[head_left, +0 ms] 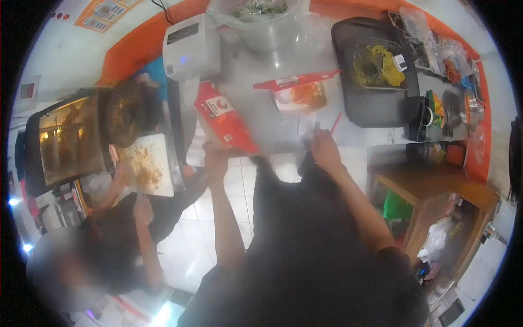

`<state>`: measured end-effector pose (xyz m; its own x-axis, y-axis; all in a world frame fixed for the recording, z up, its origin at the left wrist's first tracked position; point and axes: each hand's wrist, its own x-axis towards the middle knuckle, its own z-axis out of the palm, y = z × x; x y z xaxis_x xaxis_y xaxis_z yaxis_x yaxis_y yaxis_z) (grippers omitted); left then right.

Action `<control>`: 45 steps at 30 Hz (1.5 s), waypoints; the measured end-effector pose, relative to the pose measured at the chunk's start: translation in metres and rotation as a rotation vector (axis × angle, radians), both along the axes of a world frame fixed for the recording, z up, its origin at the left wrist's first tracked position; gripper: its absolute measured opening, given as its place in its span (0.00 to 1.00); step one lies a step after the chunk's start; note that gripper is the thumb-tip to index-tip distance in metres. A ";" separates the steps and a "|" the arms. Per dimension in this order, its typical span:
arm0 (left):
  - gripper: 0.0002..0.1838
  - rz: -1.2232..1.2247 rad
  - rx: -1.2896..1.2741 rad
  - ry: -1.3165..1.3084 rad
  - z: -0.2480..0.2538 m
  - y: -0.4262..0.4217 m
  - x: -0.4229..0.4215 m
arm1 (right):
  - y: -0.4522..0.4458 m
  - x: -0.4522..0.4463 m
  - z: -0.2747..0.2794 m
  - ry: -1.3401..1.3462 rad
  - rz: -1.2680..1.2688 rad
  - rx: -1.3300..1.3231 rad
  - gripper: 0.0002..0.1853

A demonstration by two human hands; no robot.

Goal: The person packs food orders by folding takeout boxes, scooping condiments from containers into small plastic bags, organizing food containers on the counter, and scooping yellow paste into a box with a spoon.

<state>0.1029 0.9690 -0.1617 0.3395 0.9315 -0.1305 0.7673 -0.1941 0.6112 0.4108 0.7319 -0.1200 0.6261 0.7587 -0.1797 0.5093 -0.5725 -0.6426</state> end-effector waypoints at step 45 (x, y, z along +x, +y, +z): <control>0.28 -0.841 0.132 -0.068 -0.024 -0.089 0.263 | -0.057 0.104 -0.004 0.068 0.112 0.081 0.14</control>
<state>0.3659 0.8796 -0.1858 0.9282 0.3721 0.0069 0.2985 -0.7555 0.5832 0.5148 0.6753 -0.1242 0.5250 0.8370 -0.1543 0.5208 -0.4593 -0.7196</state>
